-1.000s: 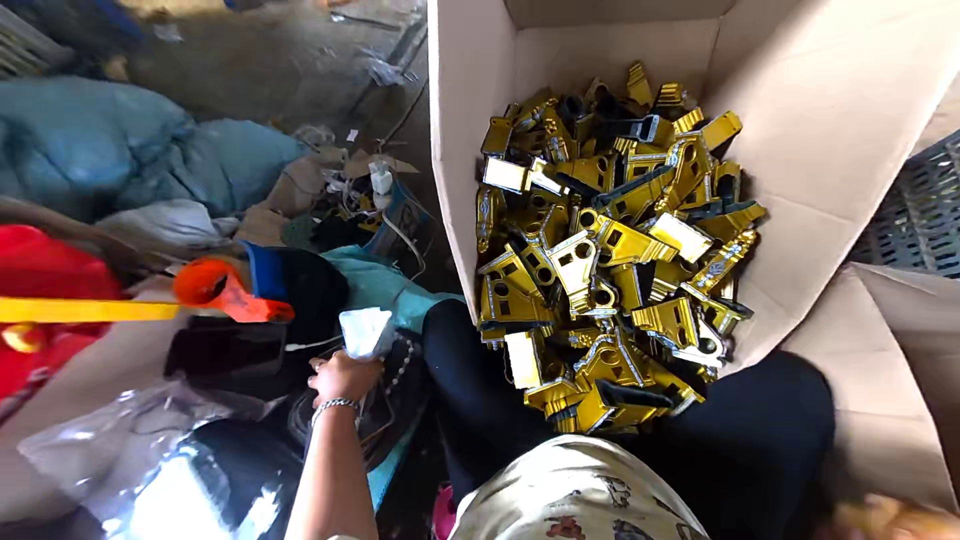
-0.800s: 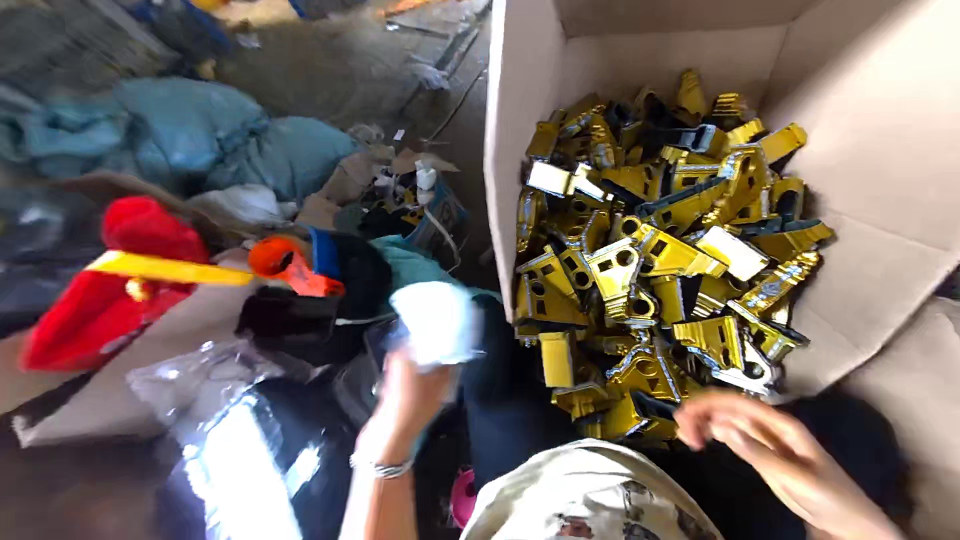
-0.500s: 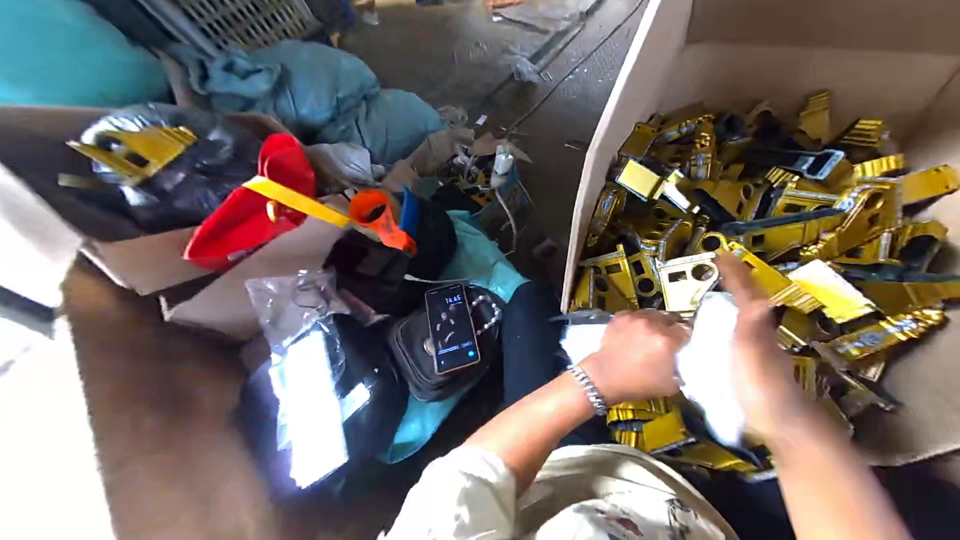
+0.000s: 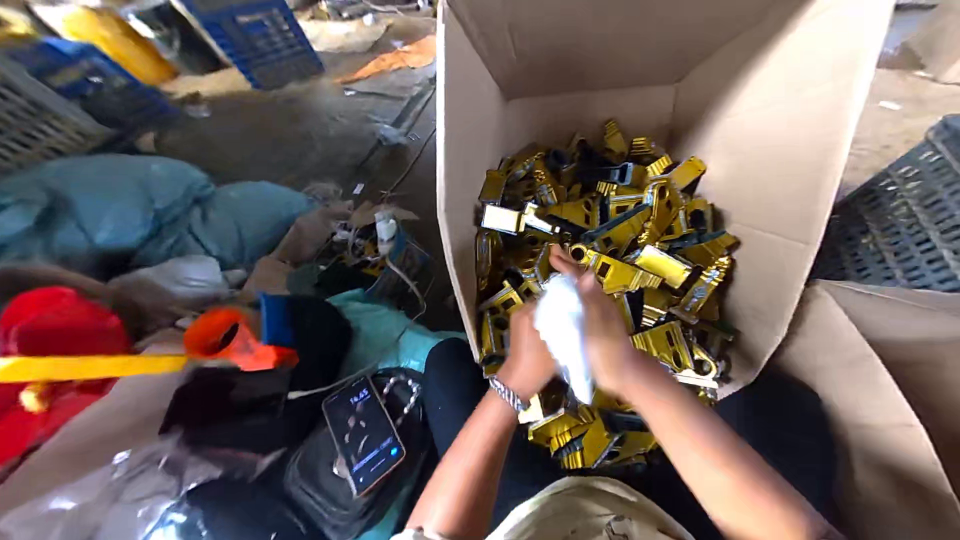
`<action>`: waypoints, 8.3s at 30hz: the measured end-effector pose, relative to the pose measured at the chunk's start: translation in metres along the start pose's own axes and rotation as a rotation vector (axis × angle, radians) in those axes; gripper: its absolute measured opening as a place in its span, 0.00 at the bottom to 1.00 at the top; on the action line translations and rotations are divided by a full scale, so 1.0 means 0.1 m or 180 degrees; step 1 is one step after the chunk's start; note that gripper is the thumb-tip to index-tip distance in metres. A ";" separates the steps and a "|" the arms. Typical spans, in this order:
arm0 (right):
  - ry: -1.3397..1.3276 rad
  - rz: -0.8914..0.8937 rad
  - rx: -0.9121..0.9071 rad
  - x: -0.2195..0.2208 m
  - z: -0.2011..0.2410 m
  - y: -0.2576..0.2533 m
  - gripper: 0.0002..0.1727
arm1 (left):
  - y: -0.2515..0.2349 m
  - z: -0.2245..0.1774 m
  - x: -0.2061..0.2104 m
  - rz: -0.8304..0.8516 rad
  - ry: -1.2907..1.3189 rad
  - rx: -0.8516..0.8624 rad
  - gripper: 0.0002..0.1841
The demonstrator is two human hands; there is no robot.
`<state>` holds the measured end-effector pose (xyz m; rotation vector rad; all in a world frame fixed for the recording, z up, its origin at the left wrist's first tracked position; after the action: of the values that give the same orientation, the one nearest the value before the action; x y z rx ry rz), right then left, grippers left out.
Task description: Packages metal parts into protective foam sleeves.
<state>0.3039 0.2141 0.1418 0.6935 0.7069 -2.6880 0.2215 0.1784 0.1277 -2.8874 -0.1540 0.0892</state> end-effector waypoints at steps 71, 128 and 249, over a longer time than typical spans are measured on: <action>-0.0652 0.0980 0.1680 0.02 -0.91 0.18 0.47 | 0.71 0.22 -1.40 -0.1875 0.0079 -0.0039 0.23; -0.1144 0.0668 0.0874 -0.06 -0.35 0.63 0.18 | 0.26 0.37 -0.12 -0.0314 0.1298 -0.0776 0.14; 0.1241 0.1070 0.0536 -0.72 -0.54 0.58 0.07 | 0.25 0.30 -0.75 -0.0664 0.0289 0.0055 0.26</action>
<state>0.4073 0.2030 0.1146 1.2777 0.4007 -2.3414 0.1477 0.1536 0.0962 -2.8321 -0.4330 -0.0777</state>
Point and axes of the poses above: each hand's wrist, its own y-axis away from the middle knuckle, its own x-axis out of the palm, z = x × y, the point moved 10 cm from there along -y, towards the middle knuckle, and after that the axes turned 14 degrees about y, right-handed, at the moved point
